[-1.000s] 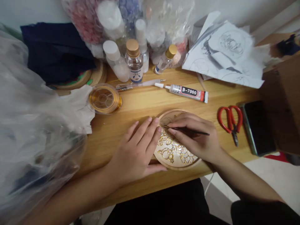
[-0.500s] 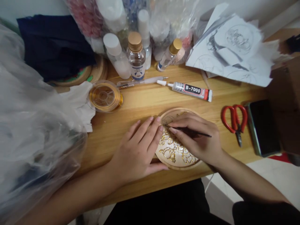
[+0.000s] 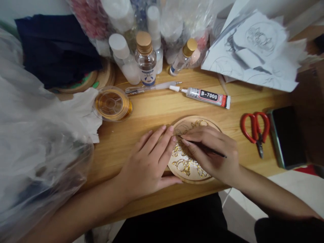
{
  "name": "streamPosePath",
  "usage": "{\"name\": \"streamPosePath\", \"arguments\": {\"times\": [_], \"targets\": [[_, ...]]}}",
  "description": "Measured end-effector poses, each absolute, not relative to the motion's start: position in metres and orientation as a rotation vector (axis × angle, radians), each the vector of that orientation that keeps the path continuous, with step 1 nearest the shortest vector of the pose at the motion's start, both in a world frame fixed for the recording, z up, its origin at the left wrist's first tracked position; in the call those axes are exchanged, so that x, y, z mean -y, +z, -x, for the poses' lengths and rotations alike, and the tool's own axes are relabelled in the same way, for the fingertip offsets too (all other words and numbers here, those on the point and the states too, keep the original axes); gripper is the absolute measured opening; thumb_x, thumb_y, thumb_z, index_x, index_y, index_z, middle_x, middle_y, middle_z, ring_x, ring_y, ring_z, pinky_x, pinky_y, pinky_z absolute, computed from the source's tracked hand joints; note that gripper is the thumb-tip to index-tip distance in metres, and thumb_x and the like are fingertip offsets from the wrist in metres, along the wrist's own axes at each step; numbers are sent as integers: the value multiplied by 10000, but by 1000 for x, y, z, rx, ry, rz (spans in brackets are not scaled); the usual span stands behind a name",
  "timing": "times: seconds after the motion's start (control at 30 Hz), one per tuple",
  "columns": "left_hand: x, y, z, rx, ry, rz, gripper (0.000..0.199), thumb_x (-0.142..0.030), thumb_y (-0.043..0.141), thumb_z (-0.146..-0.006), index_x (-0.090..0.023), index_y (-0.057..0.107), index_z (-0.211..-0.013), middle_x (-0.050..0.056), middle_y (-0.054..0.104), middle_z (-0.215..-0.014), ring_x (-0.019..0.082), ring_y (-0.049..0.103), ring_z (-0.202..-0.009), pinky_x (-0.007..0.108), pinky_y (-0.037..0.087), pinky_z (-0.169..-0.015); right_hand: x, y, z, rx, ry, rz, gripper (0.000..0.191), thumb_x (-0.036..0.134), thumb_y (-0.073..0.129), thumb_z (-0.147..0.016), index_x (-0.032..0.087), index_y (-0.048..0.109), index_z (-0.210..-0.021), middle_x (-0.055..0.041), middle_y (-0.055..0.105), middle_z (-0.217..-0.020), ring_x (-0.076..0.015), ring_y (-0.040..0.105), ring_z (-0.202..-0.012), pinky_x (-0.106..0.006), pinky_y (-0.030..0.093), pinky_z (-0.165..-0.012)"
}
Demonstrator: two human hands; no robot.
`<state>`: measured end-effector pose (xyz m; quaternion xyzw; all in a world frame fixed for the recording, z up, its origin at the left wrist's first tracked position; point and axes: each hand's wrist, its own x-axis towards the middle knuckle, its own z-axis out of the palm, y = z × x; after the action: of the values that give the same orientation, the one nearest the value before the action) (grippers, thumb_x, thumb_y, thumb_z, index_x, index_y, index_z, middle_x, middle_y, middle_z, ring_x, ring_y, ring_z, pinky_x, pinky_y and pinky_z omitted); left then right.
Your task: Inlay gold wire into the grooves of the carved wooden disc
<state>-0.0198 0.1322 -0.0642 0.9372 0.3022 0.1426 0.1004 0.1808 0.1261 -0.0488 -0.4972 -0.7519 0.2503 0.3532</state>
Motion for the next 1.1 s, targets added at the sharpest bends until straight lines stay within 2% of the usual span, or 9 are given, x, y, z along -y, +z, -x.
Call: {"name": "streamPosePath", "arguments": {"times": [0.2, 0.8, 1.1], "targets": [[-133, -64, 20, -901, 420, -2803, 836, -708, 459, -784, -27, 518, -1266, 215, 499, -1355, 346, 450, -1266, 458, 388, -1012, -126, -46, -186, 1844, 695, 1318, 156, 99, 643, -786, 192, 667, -909, -50, 703, -832, -154, 656, -771, -301, 537, -704], [-132, -65, 21, -885, 415, -2784, 851, -695, 504, -767, -21, 492, -1287, 225, 491, -1357, 352, 432, -1275, 461, 363, -1028, -128, -46, -187, 1885, 733, 1352, 125, 133, 618, -811, 203, 675, -896, -47, 705, -824, -161, 658, -761, -317, 540, -695], [-132, -66, 21, -888, 416, -2796, 853, -706, 463, -783, -11, 504, -1275, 228, 488, -1359, 354, 430, -1275, 463, 371, -1022, -129, -43, -188, 1881, 768, 1323, 136, 122, 636, -798, 195, 681, -904, -48, 705, -819, -157, 658, -765, -309, 543, -695]]}}
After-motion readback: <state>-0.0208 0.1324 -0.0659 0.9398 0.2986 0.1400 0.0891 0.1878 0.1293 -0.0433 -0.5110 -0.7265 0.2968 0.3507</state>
